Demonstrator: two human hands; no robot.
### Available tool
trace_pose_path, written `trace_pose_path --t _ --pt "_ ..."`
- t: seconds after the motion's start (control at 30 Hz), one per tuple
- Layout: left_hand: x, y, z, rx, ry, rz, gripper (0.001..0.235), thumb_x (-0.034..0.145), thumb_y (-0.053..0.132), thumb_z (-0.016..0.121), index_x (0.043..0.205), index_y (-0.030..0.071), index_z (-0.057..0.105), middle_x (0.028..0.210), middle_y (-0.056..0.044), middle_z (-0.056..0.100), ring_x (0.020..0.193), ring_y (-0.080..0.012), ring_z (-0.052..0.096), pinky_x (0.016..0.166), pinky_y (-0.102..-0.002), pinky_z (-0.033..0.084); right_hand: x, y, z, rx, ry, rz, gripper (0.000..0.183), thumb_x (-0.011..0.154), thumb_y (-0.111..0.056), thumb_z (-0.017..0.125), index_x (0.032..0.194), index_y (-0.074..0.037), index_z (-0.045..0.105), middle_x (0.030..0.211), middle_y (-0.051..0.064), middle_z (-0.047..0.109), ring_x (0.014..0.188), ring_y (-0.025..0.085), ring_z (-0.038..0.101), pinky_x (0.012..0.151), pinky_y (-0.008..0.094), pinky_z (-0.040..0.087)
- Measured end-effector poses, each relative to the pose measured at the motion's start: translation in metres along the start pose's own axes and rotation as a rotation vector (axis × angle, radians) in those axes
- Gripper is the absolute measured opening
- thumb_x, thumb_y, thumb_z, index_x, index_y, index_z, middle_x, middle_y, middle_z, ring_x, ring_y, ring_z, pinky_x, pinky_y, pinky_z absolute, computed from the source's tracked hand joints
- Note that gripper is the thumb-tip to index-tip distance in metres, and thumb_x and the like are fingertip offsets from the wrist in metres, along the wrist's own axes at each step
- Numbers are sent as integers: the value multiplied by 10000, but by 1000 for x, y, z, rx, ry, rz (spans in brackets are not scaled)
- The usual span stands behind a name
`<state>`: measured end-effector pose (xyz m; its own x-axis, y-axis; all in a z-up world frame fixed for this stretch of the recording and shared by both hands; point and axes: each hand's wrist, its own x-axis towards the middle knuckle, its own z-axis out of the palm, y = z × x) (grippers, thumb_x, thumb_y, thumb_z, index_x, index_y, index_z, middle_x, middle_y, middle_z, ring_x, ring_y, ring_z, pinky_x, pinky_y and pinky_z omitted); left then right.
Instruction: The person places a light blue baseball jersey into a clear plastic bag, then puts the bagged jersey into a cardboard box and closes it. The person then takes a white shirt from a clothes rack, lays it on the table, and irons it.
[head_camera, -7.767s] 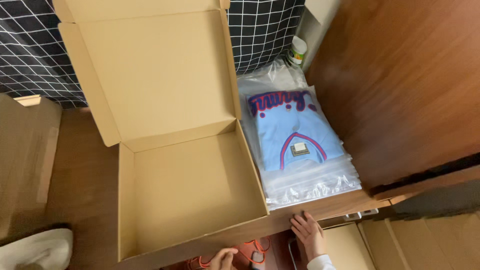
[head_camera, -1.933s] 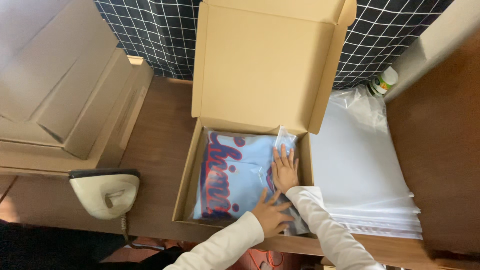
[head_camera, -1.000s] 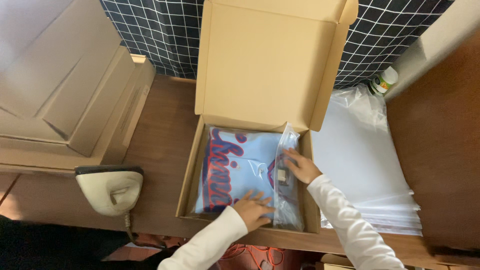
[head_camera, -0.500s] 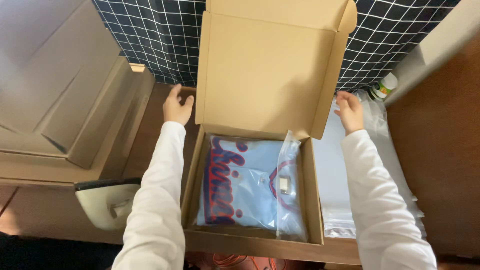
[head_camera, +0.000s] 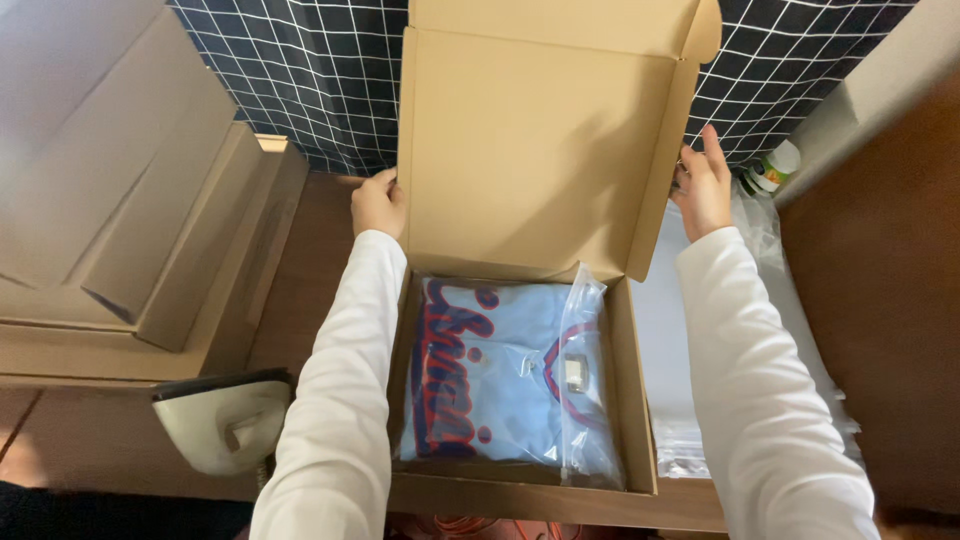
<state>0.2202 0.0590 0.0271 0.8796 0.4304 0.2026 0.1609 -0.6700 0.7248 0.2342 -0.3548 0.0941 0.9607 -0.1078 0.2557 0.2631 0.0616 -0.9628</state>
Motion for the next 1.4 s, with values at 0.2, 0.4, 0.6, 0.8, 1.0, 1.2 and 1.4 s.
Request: trace_pose_path --t 0.2,0.4,0.6,0.8,1.0,1.2,1.4 --pt "-43 -1 -29 -150 25 139 273 813 92 526 1075 121 596 977 -142 631 954 -296 585 781 -391 519 -33 -19 -2 -115 139 -3 408 932 -223 443 1314 -139 327 1206 107 553 1052 314 585 810 498 488" --pt "-106 8 -68 -237 -19 209 428 818 -26 495 1238 28 442 1038 -288 561 1007 -385 540 800 -428 521 -101 -59 6 -232 96 -227 406 998 -160 432 1348 -51 258 1130 280 502 971 442 550 751 568 465" --pt "-149 -3 -80 -367 -55 236 431 836 77 530 1253 16 440 1063 -295 545 985 -375 544 794 -379 518 -170 -77 3 -308 35 -271 446 1008 -173 337 1394 -45 153 1113 331 418 992 517 470 774 638 374" --pt "-166 -31 -75 -464 -24 228 442 828 150 586 1243 49 472 1078 -238 565 979 -307 558 811 -393 500 -222 -87 -5 -465 39 -264 492 968 -199 254 1415 -26 143 1064 342 498 997 466 486 824 574 395" --pt "-199 1 -126 -581 112 270 456 779 129 655 1198 27 508 1071 -203 578 1012 -309 533 826 -410 467 -249 -76 -21 -381 24 -222 510 926 -135 276 1409 -35 149 1142 358 443 1038 431 453 838 565 385" --pt "-248 46 -177 -688 109 348 492 836 58 508 1286 -43 338 1249 -186 474 1175 -222 455 1015 -313 336 -289 -87 -23 -447 -3 -260 570 896 -215 313 1381 34 146 1339 147 277 1220 223 286 1043 361 213" --pt "-285 27 -188 -461 55 486 491 714 -47 344 1180 -6 495 1238 -154 512 1180 -249 488 1009 -326 369 -327 -108 -24 -441 -8 -403 552 846 -119 407 1365 -4 260 1330 265 390 1231 295 416 925 335 372"
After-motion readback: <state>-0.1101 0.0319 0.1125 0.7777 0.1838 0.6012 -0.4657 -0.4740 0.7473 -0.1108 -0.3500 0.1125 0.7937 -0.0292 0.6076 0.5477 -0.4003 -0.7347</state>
